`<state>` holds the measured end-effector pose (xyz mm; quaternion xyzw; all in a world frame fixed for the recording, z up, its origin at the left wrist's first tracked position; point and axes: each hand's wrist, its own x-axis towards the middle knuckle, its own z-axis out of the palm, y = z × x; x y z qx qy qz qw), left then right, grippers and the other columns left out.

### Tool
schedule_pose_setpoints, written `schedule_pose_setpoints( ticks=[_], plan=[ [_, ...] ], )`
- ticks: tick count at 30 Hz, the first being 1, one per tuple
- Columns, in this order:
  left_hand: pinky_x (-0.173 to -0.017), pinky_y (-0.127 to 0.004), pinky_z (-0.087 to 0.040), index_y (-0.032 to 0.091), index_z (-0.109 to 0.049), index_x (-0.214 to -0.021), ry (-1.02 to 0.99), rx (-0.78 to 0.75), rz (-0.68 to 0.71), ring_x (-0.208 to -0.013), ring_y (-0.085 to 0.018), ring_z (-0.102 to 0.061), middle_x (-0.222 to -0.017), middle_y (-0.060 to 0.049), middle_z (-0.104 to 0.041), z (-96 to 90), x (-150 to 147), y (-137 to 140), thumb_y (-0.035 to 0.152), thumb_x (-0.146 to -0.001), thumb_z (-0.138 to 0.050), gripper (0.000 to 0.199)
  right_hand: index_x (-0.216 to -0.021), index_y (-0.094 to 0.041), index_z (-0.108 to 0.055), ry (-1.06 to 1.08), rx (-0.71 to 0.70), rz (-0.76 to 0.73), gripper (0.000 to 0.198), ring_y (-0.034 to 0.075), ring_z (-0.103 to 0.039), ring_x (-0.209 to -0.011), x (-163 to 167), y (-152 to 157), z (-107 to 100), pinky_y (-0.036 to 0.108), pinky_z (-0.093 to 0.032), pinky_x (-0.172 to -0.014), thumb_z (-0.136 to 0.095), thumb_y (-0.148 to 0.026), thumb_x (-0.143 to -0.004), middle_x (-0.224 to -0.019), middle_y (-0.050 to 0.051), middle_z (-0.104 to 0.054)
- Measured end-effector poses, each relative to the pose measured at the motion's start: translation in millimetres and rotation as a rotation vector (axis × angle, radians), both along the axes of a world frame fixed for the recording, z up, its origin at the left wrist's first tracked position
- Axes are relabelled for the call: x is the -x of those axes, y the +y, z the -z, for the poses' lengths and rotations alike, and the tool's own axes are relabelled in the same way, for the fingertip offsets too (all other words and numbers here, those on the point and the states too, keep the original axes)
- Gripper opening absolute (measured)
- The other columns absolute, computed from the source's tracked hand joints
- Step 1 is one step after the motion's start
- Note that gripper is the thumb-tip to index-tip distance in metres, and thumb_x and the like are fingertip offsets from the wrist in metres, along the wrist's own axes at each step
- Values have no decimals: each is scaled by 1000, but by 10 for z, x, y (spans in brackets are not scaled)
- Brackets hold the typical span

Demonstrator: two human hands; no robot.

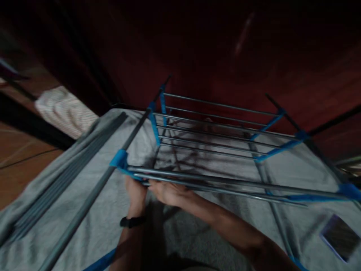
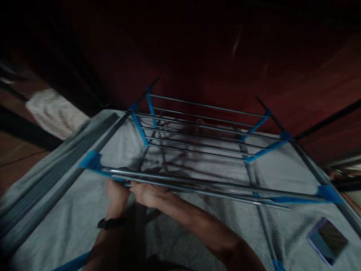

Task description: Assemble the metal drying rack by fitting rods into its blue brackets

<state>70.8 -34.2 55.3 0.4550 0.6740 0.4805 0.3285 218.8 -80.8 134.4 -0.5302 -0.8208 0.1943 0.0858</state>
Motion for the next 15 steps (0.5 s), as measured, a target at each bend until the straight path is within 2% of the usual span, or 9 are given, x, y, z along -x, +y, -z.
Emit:
schedule_pose_setpoints(
  ticks=[3, 6, 10, 15],
  plan=[
    [-73, -33, -46, 23, -53, -69, -61, -33, -50, -81, -21, -56, -76, -6, -58, -106, -102, -44, 11, -86, -57, 21, -140, -19, -66, 29, 6, -17, 38, 25, -74, -117, -18, -30, 49, 35, -57, -106, -48, -31, -109, -133, 11, -76],
    [-70, -33, -48, 23, -55, -71, -130, -58, -95, -74, -19, -54, -74, -4, -58, -103, -121, -72, 13, -93, -53, 24, -153, -26, -56, 52, -11, 12, 46, 24, -68, -129, -30, -65, 86, 34, -51, -115, -48, -35, -109, -146, 8, -69],
    [-68, -31, -47, 22, -57, -74, -291, -93, -127, -69, -17, -50, -71, -1, -56, -32, -142, -66, 15, -95, -53, 23, -158, -29, -51, 71, -11, 14, 49, 21, -66, -133, -46, -108, 49, 29, -48, -116, -46, -34, -110, -146, 5, -70],
    [-67, -31, -45, 21, -57, -75, -380, -110, -144, -63, -16, -48, -67, 1, -53, 41, -168, -24, 18, -98, -48, 26, -155, -32, -55, 85, 15, 33, 48, 21, -67, -131, -51, -104, -17, 28, -48, -116, -50, -33, -108, -147, 2, -69]
  ],
)
